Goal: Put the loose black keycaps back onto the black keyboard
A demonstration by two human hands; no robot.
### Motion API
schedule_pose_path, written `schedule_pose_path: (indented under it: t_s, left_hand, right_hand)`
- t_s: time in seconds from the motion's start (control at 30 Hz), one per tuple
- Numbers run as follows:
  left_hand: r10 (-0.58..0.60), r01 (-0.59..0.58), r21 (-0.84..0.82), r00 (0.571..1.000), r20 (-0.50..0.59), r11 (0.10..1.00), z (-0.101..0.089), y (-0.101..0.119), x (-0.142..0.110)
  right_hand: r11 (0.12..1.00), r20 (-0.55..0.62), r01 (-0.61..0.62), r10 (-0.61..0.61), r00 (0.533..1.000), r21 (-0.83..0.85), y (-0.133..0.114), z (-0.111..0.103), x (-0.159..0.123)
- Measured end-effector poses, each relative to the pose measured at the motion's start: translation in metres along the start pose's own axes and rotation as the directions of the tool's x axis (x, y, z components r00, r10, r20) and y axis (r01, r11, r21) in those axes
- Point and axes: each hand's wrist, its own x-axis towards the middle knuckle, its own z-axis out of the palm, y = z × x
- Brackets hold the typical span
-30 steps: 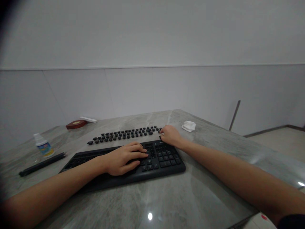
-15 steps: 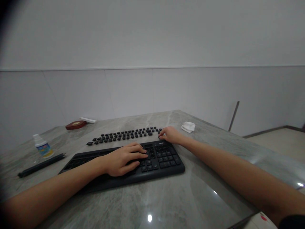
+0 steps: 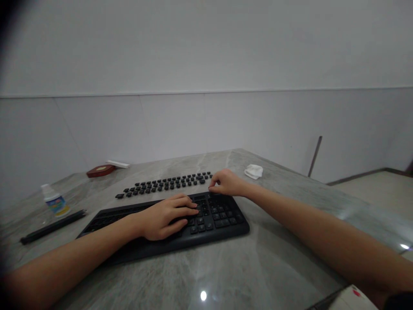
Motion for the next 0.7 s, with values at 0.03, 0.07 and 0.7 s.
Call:
schedule_pose_path:
  t_s: [0.03, 0.07, 0.7]
  left_hand:
    - [0.001, -0.001, 0.000, 1.000, 0.005, 1.000, 0.000, 0.000, 0.000]
    - [0.000, 0.000, 0.001, 1.000, 0.009, 1.000, 0.000, 0.000, 0.000]
    - [0.004, -0.004, -0.002, 1.000, -0.001, 1.000, 0.000, 0.000, 0.001]
  right_hand:
    - [0.991, 0.014, 0.112, -0.113, 0.994, 0.076, -0.008, -0.004, -0.004]
    - [0.965, 0.018, 0.216, -0.221, 0.975, 0.147, -0.016, -0.006, -0.008]
    - [0.855, 0.113, 0.434, -0.479, 0.870, 0.282, -0.040, -0.003, -0.020]
